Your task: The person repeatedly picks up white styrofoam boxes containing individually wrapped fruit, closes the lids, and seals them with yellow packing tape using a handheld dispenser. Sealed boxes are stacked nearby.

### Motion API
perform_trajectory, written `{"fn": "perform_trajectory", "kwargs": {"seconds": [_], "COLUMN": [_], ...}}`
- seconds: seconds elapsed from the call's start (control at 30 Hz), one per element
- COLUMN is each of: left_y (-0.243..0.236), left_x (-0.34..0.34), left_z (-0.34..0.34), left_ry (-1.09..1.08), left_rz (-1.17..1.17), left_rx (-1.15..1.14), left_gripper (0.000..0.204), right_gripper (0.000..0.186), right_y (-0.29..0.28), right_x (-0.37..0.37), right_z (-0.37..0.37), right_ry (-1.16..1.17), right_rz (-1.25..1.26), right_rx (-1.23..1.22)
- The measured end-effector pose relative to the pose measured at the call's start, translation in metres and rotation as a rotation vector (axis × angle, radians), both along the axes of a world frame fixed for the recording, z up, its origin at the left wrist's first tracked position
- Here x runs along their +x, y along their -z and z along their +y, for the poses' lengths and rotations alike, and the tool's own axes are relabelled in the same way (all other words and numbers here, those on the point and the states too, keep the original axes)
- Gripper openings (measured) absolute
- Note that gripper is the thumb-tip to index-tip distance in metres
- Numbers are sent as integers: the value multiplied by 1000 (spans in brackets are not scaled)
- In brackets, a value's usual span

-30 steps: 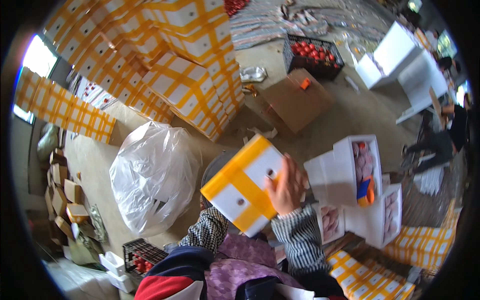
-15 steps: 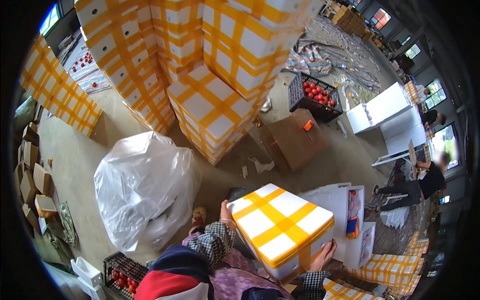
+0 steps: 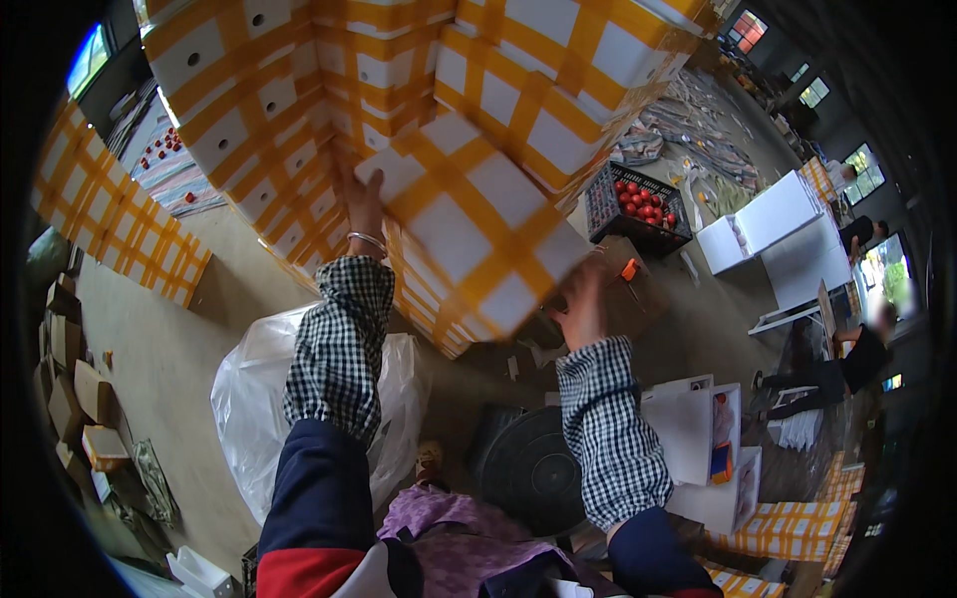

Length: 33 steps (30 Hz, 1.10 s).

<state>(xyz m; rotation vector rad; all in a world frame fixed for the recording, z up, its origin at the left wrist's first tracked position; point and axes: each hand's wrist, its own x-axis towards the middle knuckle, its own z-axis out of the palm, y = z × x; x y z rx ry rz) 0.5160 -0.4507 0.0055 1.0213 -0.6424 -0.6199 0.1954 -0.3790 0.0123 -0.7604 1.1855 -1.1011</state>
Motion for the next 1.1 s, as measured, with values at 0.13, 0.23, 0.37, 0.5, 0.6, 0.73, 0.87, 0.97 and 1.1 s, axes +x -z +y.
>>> {"fn": "perform_trajectory", "kwargs": {"seconds": [0.13,0.23,0.37,0.5,0.6,0.73,0.87,0.97,1.1], "left_y": [44,49,56,93,89,84,52,52,71], "left_x": [-29,-22,-26,-6,-13,-115,-177,-182,-194], "left_z": [-5,-6,-29,-65,-35,43,109,114,109], "left_ry": [-176,-174,-144,-591,-262,-759,-124,-225,-112], "left_rz": [-510,-448,-469,-1169,-1120,-2206,-1311,-1434,-1111], "left_rx": [283,315,286,311,228,577,-74,-25,-6], "left_gripper": [77,80,80,65,52,45,46,43,33], "right_gripper": [80,87,88,84,49,46,43,43,24], "right_y": [-2,9,56,51,66,154,243,227,221], "right_x": [32,59,40,32,29,-49,-146,-245,-424], "right_z": [-13,-15,-36,-35,-11,107,255,333,392], "right_ry": [-107,-127,-145,-69,-273,-341,-169,-161,308], "right_rz": [272,288,616,621,589,815,725,869,1165], "right_rx": [-48,-273,-434,-496,-195,-171,88,537,643]}}
